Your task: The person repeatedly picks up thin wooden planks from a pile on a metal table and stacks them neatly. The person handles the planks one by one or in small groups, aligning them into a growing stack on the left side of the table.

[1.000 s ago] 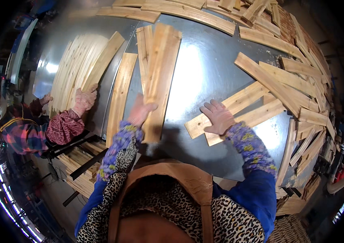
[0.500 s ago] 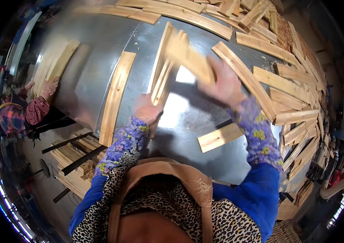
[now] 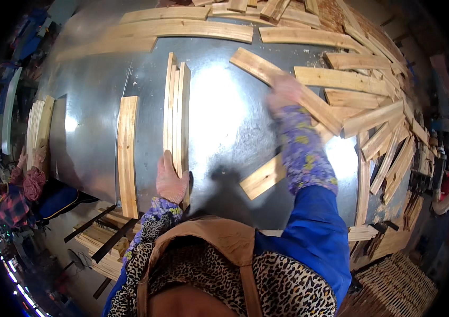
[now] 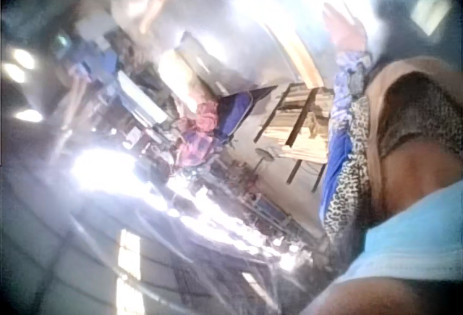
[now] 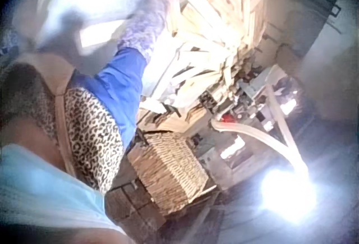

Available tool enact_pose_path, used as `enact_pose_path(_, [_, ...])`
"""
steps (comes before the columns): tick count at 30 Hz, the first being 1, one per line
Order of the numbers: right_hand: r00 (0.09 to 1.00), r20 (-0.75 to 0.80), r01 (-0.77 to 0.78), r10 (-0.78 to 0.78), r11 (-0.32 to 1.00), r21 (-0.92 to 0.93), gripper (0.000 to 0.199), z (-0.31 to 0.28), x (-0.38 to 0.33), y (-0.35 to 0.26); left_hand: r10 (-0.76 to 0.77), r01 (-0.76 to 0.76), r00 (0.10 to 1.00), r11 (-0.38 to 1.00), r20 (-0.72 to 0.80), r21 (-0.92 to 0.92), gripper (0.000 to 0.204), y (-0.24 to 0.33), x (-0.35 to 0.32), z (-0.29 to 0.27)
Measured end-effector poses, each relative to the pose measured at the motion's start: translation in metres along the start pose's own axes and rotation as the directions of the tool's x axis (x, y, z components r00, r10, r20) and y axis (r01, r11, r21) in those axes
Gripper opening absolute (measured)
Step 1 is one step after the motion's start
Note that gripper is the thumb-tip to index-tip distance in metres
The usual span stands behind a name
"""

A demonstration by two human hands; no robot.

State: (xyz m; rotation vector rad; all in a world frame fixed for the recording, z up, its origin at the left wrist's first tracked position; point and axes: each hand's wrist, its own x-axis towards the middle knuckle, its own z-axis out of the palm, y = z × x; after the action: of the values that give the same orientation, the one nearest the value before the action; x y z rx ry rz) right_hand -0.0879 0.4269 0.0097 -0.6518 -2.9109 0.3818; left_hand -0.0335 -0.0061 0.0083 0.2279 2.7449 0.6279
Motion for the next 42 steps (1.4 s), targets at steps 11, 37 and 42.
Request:
enact_pose_path(11, [0.591,0.6,0.395,-0.539,0.842,0.367,0.047,0.063,-0.06,-0.145,0.089,-0.081,0.995,0.988,-0.053,0.129,0.113,0.014,-0.007,-0.008])
enact_pose_path(37, [0.911,0.276,0.343,-0.306,0.934,-0.097,0.099,0.115,0.358,-0.223,0.091,-0.089,0.987,0.996,-0.133,0.019,0.08,0.02,0.021,-0.015])
enact_pose_path(42, [0.86,0.423,0.3,-0.286,0.953,0.035,0.1,0.087,0.309,-0.169,0.075,-0.074,0.99,0.997,-0.123,0.017,0.079,0.024,0.018,-0.023])
